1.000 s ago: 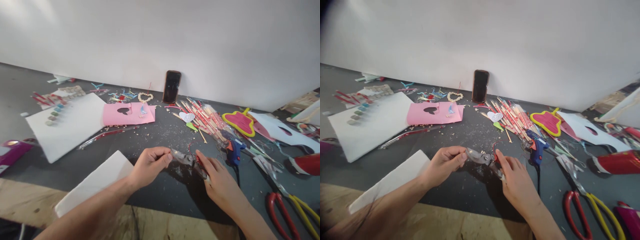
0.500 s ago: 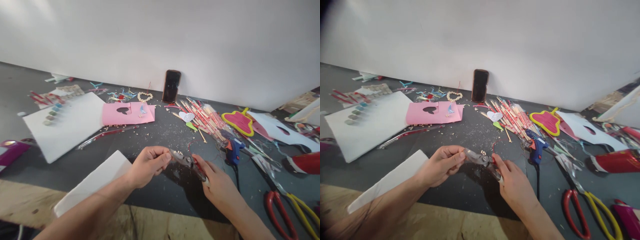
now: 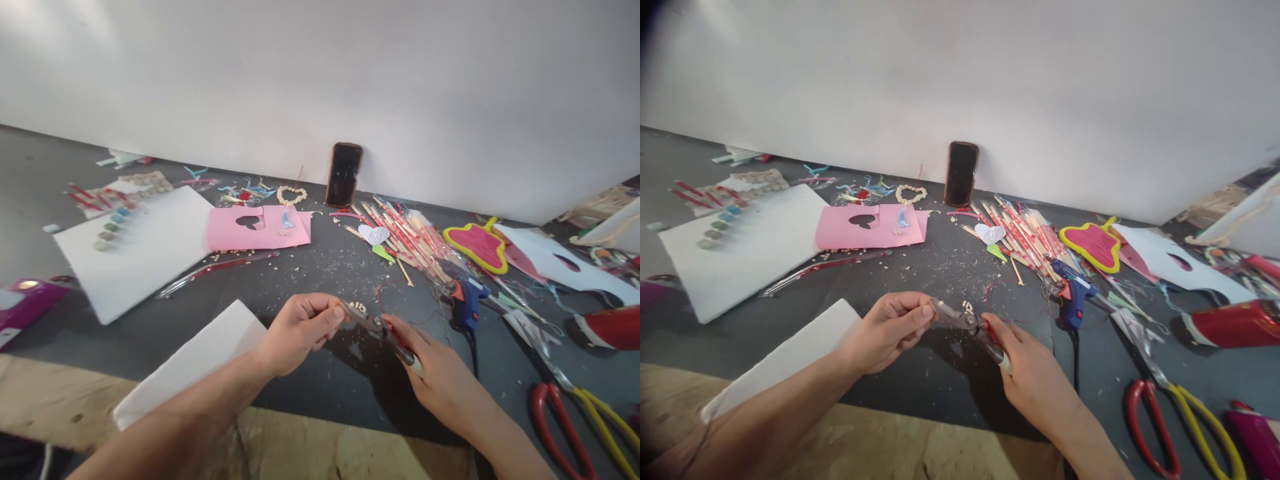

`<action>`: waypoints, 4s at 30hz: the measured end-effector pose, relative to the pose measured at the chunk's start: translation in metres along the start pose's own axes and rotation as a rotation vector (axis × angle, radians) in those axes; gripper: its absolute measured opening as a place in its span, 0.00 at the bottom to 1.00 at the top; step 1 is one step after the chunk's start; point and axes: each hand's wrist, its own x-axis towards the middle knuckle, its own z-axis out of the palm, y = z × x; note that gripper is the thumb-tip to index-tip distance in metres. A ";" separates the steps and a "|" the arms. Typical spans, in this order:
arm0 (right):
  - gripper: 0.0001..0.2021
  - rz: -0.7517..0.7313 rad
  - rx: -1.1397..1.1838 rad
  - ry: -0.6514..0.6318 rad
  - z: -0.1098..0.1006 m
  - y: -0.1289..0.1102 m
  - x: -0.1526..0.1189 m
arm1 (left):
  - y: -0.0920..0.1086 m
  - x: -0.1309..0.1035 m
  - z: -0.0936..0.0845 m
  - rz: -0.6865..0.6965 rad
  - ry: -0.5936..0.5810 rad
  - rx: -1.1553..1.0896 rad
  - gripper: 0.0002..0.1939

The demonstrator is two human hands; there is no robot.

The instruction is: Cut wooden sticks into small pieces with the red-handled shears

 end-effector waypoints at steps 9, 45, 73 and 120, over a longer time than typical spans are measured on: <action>0.32 0.056 -0.106 0.081 0.003 0.003 0.003 | -0.001 0.001 0.000 0.116 0.069 0.331 0.15; 0.30 -0.017 -0.101 -0.017 -0.002 -0.002 -0.002 | 0.003 0.001 -0.001 -0.143 -0.005 -0.103 0.13; 0.34 -0.005 -0.325 0.083 0.003 0.001 0.004 | 0.003 0.002 -0.003 -0.171 -0.074 -0.091 0.12; 0.25 0.198 -0.431 0.234 -0.018 0.044 -0.001 | -0.001 0.009 0.001 -0.071 0.102 0.033 0.13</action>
